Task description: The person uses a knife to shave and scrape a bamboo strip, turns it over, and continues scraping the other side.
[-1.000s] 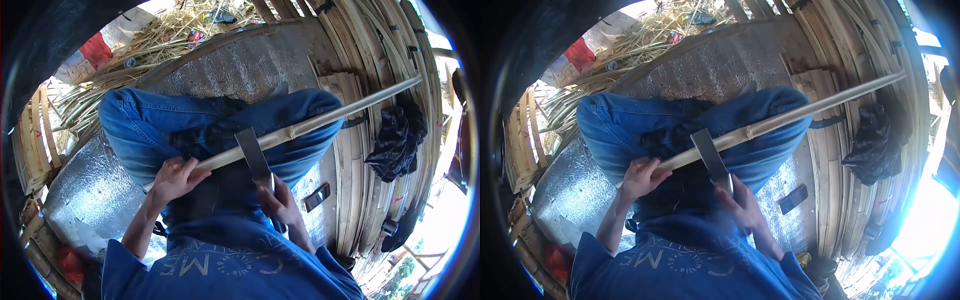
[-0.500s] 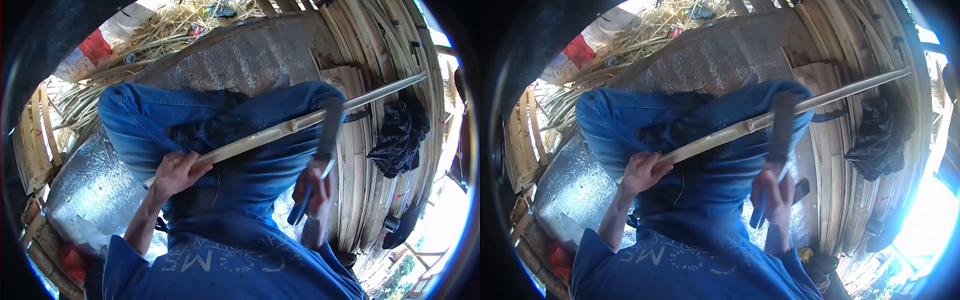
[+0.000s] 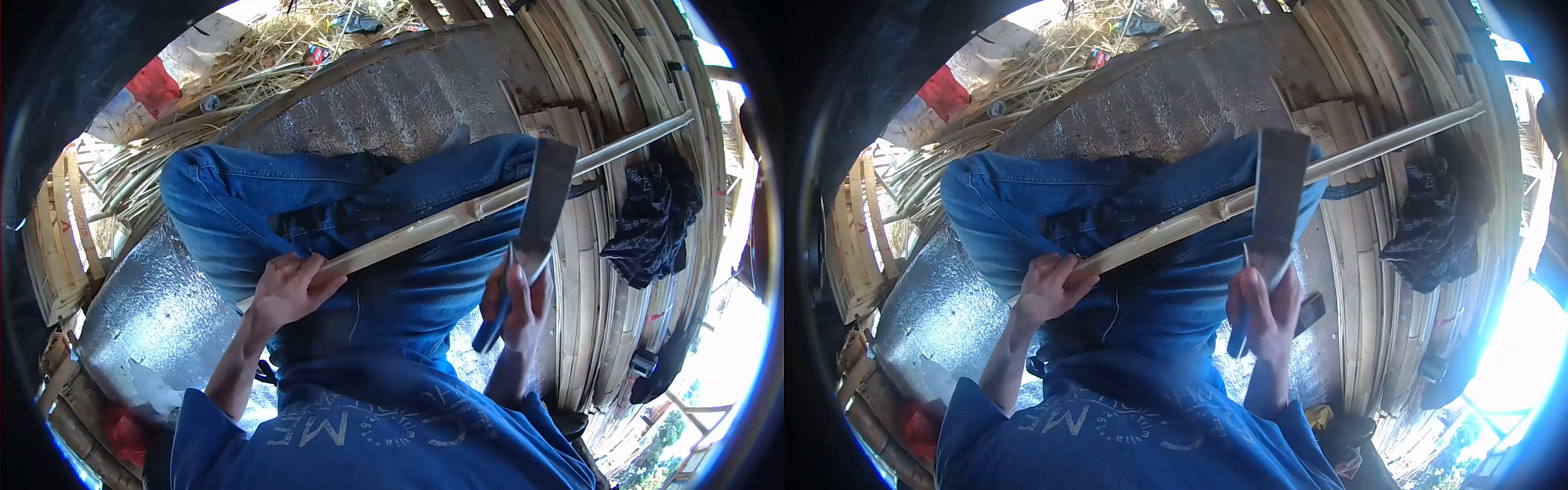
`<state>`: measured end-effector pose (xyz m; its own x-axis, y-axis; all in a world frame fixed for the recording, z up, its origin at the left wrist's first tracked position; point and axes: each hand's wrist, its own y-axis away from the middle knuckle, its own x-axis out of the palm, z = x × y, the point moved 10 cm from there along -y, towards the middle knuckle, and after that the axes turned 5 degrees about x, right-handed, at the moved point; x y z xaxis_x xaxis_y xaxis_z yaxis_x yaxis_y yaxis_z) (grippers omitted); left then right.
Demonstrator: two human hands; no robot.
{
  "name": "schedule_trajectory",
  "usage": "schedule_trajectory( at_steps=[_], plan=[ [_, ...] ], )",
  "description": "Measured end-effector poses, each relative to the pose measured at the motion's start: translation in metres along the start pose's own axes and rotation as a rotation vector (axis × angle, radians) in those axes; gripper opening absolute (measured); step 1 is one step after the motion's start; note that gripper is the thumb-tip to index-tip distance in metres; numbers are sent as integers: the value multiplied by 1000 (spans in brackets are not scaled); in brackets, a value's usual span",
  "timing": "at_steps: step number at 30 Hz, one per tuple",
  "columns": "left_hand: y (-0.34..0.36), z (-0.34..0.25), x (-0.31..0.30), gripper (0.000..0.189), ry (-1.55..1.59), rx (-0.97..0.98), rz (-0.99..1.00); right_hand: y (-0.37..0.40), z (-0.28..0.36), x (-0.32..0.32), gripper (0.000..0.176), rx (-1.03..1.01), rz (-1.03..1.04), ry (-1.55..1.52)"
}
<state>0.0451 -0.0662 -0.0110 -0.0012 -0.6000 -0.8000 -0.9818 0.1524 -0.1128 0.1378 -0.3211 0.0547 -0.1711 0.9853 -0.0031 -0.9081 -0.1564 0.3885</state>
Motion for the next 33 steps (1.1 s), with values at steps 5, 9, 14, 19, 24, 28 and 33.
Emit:
schedule_trajectory(
  at_steps=[5, 9, 14, 19, 24, 28, 33],
  plan=[
    [-12, -10, -9, 33, 73, -28, 38, -36, -13, 39, 43, -10, -8, 408],
    [-44, -38, -27, 38, 76, 12, -147, -42, -30, 44, 41, 44, -20, 478],
    [-67, -54, -9, 37, 177, 37, -299, -43, -28, 44, 40, 53, -1, 463],
    [-64, -54, -11, 29, 154, 66, -356, -43, -32, 44, 39, 91, -11, 483],
    [-65, -54, -13, 18, 223, 75, -433, -44, -31, 44, 39, 83, -17, 464],
    [-66, -55, -15, 15, 238, 105, -419, -44, -29, 45, 38, 68, -21, 482],
    [-67, -55, -16, 12, 249, 135, -421, -44, -29, 46, 38, 50, -16, 454]
  ],
)
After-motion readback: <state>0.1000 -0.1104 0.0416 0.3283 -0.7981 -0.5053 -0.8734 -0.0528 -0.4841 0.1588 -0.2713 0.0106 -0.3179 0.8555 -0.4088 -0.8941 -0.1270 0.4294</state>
